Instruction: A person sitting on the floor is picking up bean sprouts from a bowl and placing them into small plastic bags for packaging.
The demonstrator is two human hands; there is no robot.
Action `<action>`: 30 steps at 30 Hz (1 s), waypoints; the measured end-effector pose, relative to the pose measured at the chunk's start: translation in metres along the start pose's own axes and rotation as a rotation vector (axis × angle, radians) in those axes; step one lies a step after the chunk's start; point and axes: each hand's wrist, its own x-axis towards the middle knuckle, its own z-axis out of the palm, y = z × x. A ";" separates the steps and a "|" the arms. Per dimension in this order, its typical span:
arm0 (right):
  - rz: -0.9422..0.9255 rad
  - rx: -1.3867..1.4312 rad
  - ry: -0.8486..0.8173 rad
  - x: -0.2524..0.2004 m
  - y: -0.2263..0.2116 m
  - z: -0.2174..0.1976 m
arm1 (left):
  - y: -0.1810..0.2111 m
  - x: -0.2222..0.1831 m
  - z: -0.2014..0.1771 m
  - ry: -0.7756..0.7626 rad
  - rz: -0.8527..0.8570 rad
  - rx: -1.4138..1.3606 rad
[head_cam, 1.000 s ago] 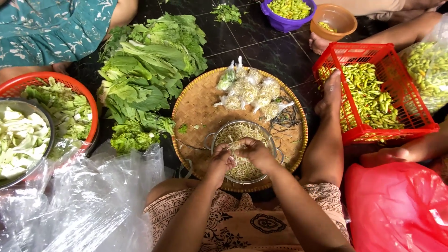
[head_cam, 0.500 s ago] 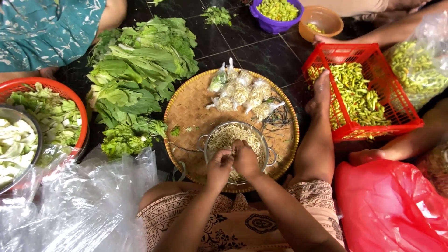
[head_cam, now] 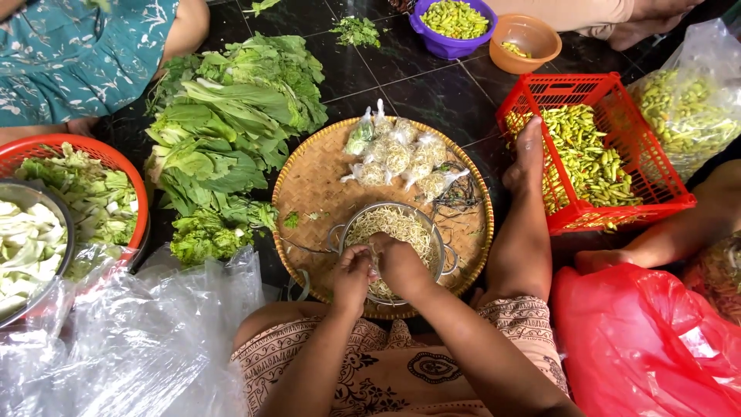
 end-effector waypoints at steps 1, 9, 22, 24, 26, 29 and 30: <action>0.001 0.001 0.001 0.001 0.002 0.003 | 0.002 -0.003 0.000 -0.001 0.000 0.001; 0.150 -0.056 0.006 0.023 0.046 0.029 | -0.009 0.004 -0.011 -0.034 0.051 0.032; -0.035 0.132 0.055 0.022 0.023 -0.049 | 0.107 -0.029 0.001 -0.050 0.247 0.679; -0.091 0.227 0.125 0.023 0.009 -0.071 | 0.115 -0.023 0.004 -0.034 0.169 0.502; -0.100 0.325 0.118 0.018 0.002 -0.089 | 0.124 -0.028 0.013 -0.015 0.165 0.405; -0.119 0.474 0.170 0.017 0.011 -0.099 | 0.132 -0.034 0.022 0.006 0.166 0.250; -0.136 0.519 0.228 0.018 0.016 -0.101 | 0.133 -0.035 0.025 0.010 0.174 0.184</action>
